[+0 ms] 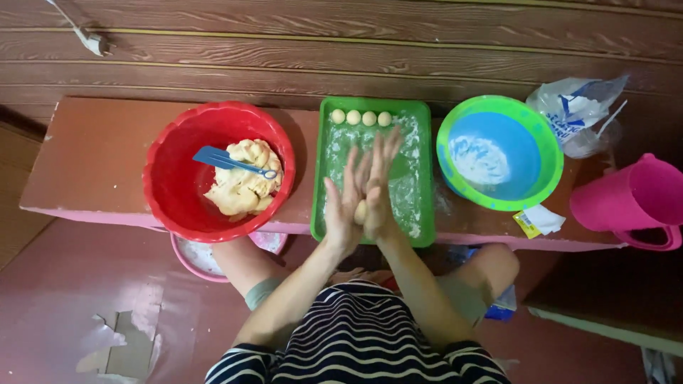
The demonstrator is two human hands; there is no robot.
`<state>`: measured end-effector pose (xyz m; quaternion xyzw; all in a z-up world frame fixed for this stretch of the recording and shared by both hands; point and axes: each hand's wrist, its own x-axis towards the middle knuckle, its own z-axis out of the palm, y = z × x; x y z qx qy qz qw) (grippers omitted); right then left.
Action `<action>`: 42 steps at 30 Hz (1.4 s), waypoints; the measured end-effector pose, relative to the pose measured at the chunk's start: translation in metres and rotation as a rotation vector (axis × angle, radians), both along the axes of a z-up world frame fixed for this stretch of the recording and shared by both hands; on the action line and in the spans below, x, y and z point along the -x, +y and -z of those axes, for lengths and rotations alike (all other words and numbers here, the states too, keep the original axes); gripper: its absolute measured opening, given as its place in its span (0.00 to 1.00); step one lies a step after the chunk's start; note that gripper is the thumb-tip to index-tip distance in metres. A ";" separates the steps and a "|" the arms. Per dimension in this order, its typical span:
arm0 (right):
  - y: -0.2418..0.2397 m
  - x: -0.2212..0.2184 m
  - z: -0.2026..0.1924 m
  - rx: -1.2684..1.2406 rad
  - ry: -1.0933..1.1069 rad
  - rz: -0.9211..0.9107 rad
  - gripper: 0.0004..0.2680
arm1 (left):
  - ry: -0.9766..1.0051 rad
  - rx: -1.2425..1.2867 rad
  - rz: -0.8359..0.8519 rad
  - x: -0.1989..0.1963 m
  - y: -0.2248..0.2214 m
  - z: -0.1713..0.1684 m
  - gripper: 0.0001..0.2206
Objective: The person is taking dough from a bowl, rolling it into small balls using their hands, and arranging them on a tray.
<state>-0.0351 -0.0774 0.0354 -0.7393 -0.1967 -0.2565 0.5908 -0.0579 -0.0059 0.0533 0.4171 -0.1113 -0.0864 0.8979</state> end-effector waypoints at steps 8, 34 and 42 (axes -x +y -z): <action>-0.001 0.013 -0.004 -0.080 -0.049 -0.024 0.33 | -0.331 -0.321 -0.026 -0.014 -0.010 0.011 0.38; 0.037 0.030 0.019 0.515 -0.242 0.071 0.29 | 0.685 0.545 0.068 0.000 0.043 -0.006 0.48; 0.041 0.039 0.030 0.424 -0.229 -0.088 0.30 | 0.641 0.547 0.044 0.019 0.027 -0.013 0.45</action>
